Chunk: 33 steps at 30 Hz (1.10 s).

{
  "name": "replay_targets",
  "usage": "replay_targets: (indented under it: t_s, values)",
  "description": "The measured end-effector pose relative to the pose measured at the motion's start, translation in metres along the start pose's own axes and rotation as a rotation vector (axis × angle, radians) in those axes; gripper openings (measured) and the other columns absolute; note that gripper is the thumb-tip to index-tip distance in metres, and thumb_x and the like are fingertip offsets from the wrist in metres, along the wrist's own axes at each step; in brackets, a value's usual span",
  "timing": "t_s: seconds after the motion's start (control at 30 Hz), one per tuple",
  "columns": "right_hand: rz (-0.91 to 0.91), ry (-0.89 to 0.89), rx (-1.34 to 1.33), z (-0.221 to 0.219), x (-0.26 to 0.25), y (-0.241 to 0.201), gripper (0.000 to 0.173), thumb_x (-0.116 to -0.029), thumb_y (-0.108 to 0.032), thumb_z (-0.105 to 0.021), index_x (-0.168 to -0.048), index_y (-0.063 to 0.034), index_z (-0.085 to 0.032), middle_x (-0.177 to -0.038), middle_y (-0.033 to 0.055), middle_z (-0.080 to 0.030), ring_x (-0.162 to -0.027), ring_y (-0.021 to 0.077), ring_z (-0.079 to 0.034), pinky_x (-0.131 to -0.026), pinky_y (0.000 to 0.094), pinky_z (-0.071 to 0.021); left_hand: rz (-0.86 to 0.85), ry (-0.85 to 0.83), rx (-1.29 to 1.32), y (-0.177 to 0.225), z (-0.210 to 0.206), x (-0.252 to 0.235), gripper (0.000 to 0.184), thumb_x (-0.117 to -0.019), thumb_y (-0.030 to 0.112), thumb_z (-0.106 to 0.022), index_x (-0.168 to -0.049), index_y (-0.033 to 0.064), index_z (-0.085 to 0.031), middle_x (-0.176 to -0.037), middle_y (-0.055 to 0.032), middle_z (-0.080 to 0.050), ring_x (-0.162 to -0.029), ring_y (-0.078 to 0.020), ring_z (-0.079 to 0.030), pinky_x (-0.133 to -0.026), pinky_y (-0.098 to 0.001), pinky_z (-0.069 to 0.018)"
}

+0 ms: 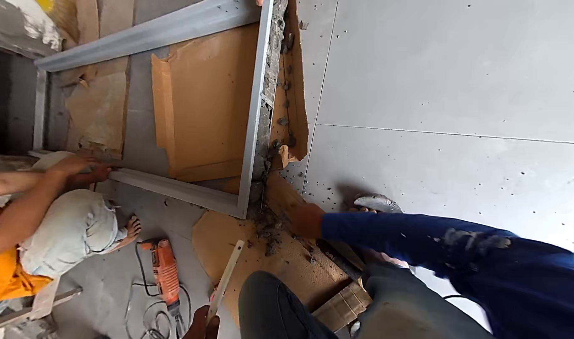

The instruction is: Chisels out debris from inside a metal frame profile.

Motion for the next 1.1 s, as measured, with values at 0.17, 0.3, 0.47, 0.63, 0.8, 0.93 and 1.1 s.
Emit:
replay_targets:
  t_s: [0.17, 0.3, 0.47, 0.63, 0.8, 0.93, 1.1]
  values:
    - [0.154, 0.323, -0.040, 0.022, -0.117, -0.010, 0.085, -0.0815, -0.049, -0.082, -0.154, -0.0223, -0.047, -0.153, 0.0116, -0.049, -0.138, 0.0384, -0.046, -0.109, 0.0607, -0.0439, -0.014, 0.109, 0.057, 0.039, -0.027, -0.027, 0.044, -0.1054, 0.031, -0.049, -0.137, 0.0004, -0.056, -0.125, -0.0229, -0.065, -0.111, -0.0402, -0.067, -0.092, -0.0611, -0.0540]
    - [0.162, 0.352, -0.005, 0.012, -0.134, -0.006, 0.075, -0.0842, -0.065, -0.073, -0.144, -0.0233, -0.056, -0.149, 0.0060, -0.054, -0.133, 0.0313, -0.053, -0.110, 0.0600, -0.0434, 0.119, 0.235, 0.088, 0.054, -0.074, -0.039, 0.034, -0.1043, 0.025, -0.054, -0.134, 0.0077, -0.059, -0.118, -0.0186, -0.067, -0.110, -0.0399, -0.065, -0.098, -0.0648, -0.0460]
    - [0.167, 0.427, -0.068, 0.011, -0.133, -0.008, 0.071, -0.0849, -0.055, -0.077, -0.142, -0.0177, -0.059, -0.145, 0.0034, -0.058, -0.136, 0.0250, -0.053, -0.113, 0.0532, -0.0441, 0.220, 0.094, 0.091, 0.058, -0.087, -0.048, 0.036, -0.1056, 0.026, -0.052, -0.140, 0.0140, -0.055, -0.127, -0.0129, -0.067, -0.125, -0.0366, -0.060, -0.109, -0.0701, -0.0348]
    - [0.121, 0.320, -0.022, 0.024, -0.133, -0.020, 0.075, -0.0731, -0.059, -0.085, -0.128, -0.0146, -0.060, -0.137, 0.0122, -0.056, -0.117, 0.0325, -0.062, -0.094, 0.0592, -0.0545, 0.267, 0.084, 0.104, 0.059, -0.095, -0.046, 0.036, -0.1032, 0.022, -0.055, -0.139, 0.0145, -0.055, -0.127, -0.0121, -0.066, -0.121, -0.0351, -0.062, -0.110, -0.0672, -0.0355]
    - [0.070, 0.366, 0.032, 0.022, -0.128, -0.023, 0.073, -0.0845, -0.066, -0.070, -0.131, -0.0103, -0.062, -0.125, 0.0147, -0.066, -0.120, 0.0337, -0.062, -0.103, 0.0592, -0.0486, 0.211, 0.049, 0.098, 0.070, -0.096, -0.048, 0.040, -0.1049, 0.025, -0.051, -0.144, 0.0155, -0.052, -0.125, -0.0120, -0.067, -0.118, -0.0329, -0.064, -0.109, -0.0587, -0.0417]
    - [0.116, 0.383, -0.024, 0.034, -0.133, -0.019, 0.081, -0.0818, -0.067, -0.075, -0.134, -0.0071, -0.060, -0.141, 0.0228, -0.051, -0.134, 0.0427, -0.048, -0.104, 0.0608, -0.0488, 0.202, 0.050, 0.087, 0.082, -0.083, -0.057, 0.040, -0.1051, 0.026, -0.051, -0.143, 0.0147, -0.053, -0.127, -0.0117, -0.067, -0.120, -0.0312, -0.063, -0.111, -0.0568, -0.0402]
    - [0.326, 0.133, 0.088, -0.020, -0.092, -0.016, 0.062, -0.0741, -0.056, -0.085, -0.116, -0.0127, -0.069, -0.119, 0.0104, -0.068, -0.115, 0.0304, -0.064, -0.099, 0.0603, -0.0522, 0.210, -0.035, 0.080, 0.072, -0.091, -0.055, 0.044, -0.1014, 0.020, -0.055, -0.145, 0.0128, -0.051, -0.127, -0.0172, -0.066, -0.118, -0.0373, -0.064, -0.105, -0.0609, -0.0451]
Point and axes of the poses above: each hand's wrist, its own x-axis away from the middle knuckle, its own z-axis out of the back of the hand, y = z × x, the point moved 1 cm from there along -x, towards the middle knuckle
